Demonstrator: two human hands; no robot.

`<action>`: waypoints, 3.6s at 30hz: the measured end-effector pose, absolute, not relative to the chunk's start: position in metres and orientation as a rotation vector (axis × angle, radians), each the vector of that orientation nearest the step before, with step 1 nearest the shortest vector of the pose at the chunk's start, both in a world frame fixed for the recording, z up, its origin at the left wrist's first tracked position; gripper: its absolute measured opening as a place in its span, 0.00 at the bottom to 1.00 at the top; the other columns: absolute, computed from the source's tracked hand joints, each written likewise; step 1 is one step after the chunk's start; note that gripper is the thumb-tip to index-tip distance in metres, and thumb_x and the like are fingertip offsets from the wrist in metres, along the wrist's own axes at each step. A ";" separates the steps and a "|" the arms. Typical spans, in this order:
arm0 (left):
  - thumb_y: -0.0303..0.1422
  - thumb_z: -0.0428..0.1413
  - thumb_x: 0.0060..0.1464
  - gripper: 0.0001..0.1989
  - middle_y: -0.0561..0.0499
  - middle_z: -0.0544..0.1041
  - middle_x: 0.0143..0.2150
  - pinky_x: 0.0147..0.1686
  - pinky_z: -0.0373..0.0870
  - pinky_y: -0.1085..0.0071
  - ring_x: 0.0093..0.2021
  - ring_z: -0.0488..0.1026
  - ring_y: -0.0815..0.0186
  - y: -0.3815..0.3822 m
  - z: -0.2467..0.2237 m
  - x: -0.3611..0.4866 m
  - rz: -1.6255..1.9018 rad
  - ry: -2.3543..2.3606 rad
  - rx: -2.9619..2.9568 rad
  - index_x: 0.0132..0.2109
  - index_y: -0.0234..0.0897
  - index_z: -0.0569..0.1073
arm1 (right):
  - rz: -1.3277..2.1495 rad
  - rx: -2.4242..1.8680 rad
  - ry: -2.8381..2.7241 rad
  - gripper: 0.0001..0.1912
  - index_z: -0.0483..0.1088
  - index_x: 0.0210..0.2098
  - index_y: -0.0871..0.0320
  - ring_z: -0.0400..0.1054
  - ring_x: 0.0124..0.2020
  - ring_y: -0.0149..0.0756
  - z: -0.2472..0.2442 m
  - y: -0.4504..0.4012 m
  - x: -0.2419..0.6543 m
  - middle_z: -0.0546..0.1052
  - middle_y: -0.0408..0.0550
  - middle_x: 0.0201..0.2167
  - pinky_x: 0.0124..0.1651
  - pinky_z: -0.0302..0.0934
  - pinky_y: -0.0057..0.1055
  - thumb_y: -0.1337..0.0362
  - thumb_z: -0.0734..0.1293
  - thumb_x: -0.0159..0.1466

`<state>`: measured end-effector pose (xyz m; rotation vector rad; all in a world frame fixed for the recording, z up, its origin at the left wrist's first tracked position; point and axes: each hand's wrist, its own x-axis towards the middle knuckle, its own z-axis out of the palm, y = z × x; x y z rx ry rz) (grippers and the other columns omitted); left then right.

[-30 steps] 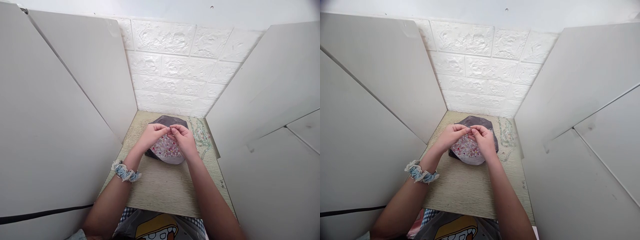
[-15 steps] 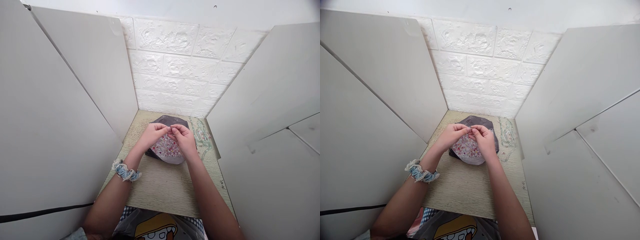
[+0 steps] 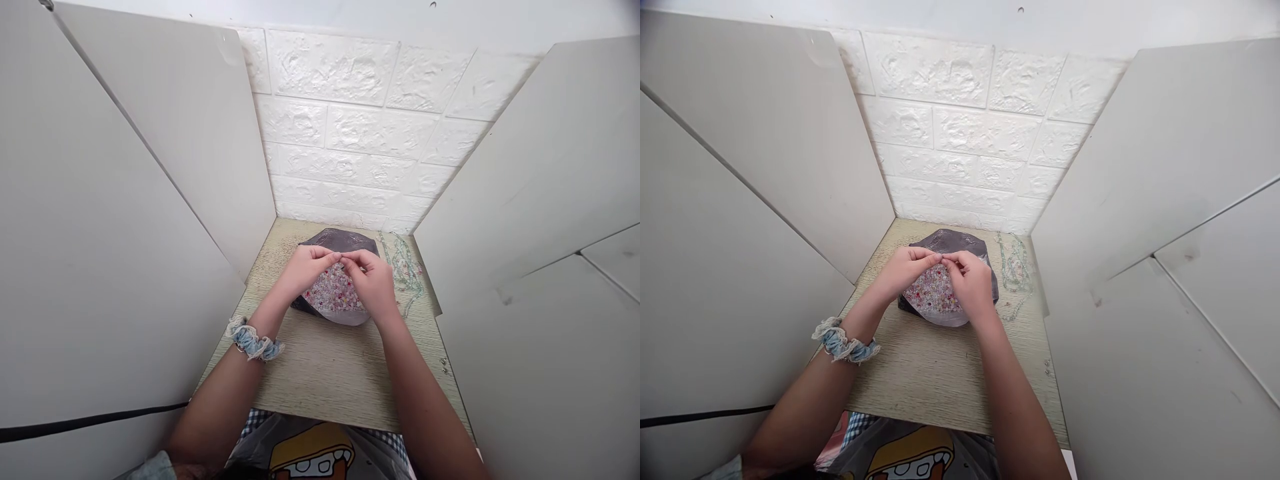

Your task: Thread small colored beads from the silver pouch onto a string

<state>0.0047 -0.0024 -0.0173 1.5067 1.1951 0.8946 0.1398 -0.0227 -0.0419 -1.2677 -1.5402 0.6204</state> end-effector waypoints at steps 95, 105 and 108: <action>0.37 0.49 0.48 0.10 0.59 0.49 0.16 0.15 0.44 0.80 0.15 0.45 0.78 0.002 -0.019 0.002 1.006 1.135 1.306 0.30 0.34 0.66 | 0.272 -1.905 -2.365 0.16 0.64 0.38 0.56 0.62 0.31 0.32 -0.069 -0.017 0.128 0.67 0.48 0.35 0.29 0.50 0.27 0.70 0.48 0.61; 0.37 0.49 0.46 0.10 0.60 0.50 0.15 0.17 0.46 0.78 0.15 0.45 0.77 0.003 -0.019 0.002 1.014 1.144 1.320 0.29 0.34 0.67 | 0.241 -1.943 -2.386 0.16 0.64 0.40 0.55 0.62 0.33 0.33 -0.071 -0.014 0.126 0.66 0.49 0.37 0.30 0.52 0.27 0.67 0.48 0.62; 0.37 0.49 0.46 0.10 0.60 0.50 0.15 0.17 0.47 0.78 0.15 0.45 0.77 0.003 -0.019 0.001 1.017 1.139 1.325 0.29 0.33 0.67 | 0.233 -1.931 -2.378 0.15 0.64 0.38 0.55 0.62 0.32 0.32 -0.073 -0.013 0.125 0.66 0.48 0.37 0.30 0.52 0.27 0.65 0.48 0.63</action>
